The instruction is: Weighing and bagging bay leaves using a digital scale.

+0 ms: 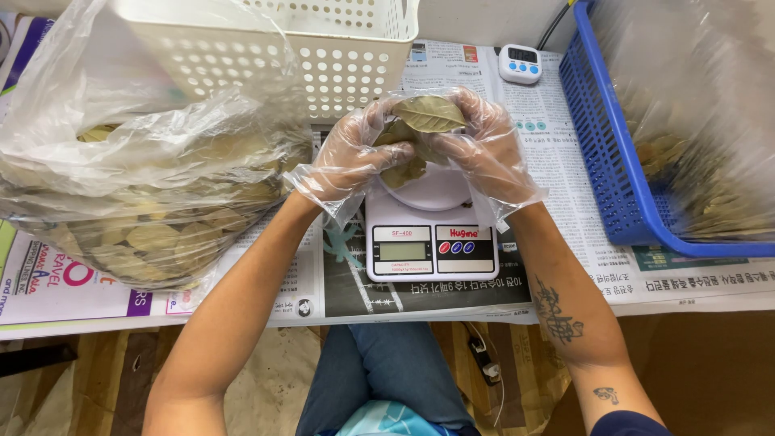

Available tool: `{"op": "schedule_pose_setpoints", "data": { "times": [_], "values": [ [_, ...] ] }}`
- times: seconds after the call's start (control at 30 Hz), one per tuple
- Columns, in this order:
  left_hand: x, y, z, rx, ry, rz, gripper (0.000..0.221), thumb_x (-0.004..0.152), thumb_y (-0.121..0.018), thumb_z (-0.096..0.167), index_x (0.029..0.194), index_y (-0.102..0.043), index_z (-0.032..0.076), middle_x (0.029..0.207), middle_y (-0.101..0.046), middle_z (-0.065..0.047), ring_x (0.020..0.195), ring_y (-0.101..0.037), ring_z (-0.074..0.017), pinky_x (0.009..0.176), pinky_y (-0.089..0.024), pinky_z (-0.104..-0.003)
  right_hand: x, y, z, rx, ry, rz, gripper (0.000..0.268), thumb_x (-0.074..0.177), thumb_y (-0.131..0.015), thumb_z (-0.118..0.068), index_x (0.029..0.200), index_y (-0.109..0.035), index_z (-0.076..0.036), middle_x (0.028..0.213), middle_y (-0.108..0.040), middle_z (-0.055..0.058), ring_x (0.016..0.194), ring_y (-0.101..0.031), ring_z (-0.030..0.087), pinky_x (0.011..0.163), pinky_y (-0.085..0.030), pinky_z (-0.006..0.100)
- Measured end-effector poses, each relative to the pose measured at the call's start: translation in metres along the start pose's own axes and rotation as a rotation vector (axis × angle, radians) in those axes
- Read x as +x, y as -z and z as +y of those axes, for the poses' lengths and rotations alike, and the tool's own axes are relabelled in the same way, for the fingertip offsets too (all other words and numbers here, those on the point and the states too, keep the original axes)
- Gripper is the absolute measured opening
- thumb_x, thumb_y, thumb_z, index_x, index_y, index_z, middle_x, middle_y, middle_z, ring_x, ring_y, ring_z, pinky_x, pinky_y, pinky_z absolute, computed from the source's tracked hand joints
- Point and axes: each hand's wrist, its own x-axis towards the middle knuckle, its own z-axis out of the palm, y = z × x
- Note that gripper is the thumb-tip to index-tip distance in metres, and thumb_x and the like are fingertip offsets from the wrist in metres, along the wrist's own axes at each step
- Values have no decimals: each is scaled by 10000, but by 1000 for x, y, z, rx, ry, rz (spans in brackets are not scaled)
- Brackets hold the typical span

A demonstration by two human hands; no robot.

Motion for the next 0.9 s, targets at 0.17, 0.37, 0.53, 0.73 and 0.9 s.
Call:
{"op": "schedule_pose_setpoints", "data": {
  "times": [0.17, 0.37, 0.53, 0.73, 0.9],
  "values": [
    [-2, -5, 12, -18, 11, 44, 267, 874, -832, 25, 1105, -700, 46, 1072, -700, -75, 1065, -602, -127, 1035, -492, -367, 4, -11, 2, 119, 99, -37, 429, 782, -813, 10, 1129, -594, 136, 854, -683, 275, 643, -659, 196, 563, -602, 349],
    [3, 8, 3, -8, -14, 16, 277, 863, -830, 4, 1111, -708, 27, 1097, -710, -91, 1062, -598, -139, 1028, -499, -384, -2, -21, -27, -182, -92, 42, 249, 898, -792, -44, 1126, -705, 8, 930, -751, 174, 761, -701, 196, 664, -581, 304],
    [4, 2, 14, -50, 56, 55, 387, 818, -865, -28, 1170, -718, 34, 1055, -734, -91, 1023, -640, -138, 960, -561, -354, -9, 8, -44, -209, -394, 70, 371, 886, -797, -86, 1229, -672, -24, 997, -735, 116, 805, -628, 130, 664, -542, 242],
    [-1, 11, 11, -47, 149, 101, 462, 741, -910, -20, 1160, -724, 42, 1001, -752, -91, 957, -694, -156, 909, -597, -348, -1, 7, -49, -164, -391, 28, 263, 898, -790, -98, 1122, -689, -3, 879, -673, 81, 725, -613, 105, 572, -531, 201],
    [5, 19, 5, 15, 168, 98, 509, 735, -930, -1, 1188, -705, 52, 1031, -744, -96, 992, -692, -166, 925, -597, -364, 1, 1, -38, -197, -350, 108, 236, 924, -773, -144, 1072, -693, 21, 836, -705, 119, 596, -625, 68, 458, -486, 156]
  ]
}}
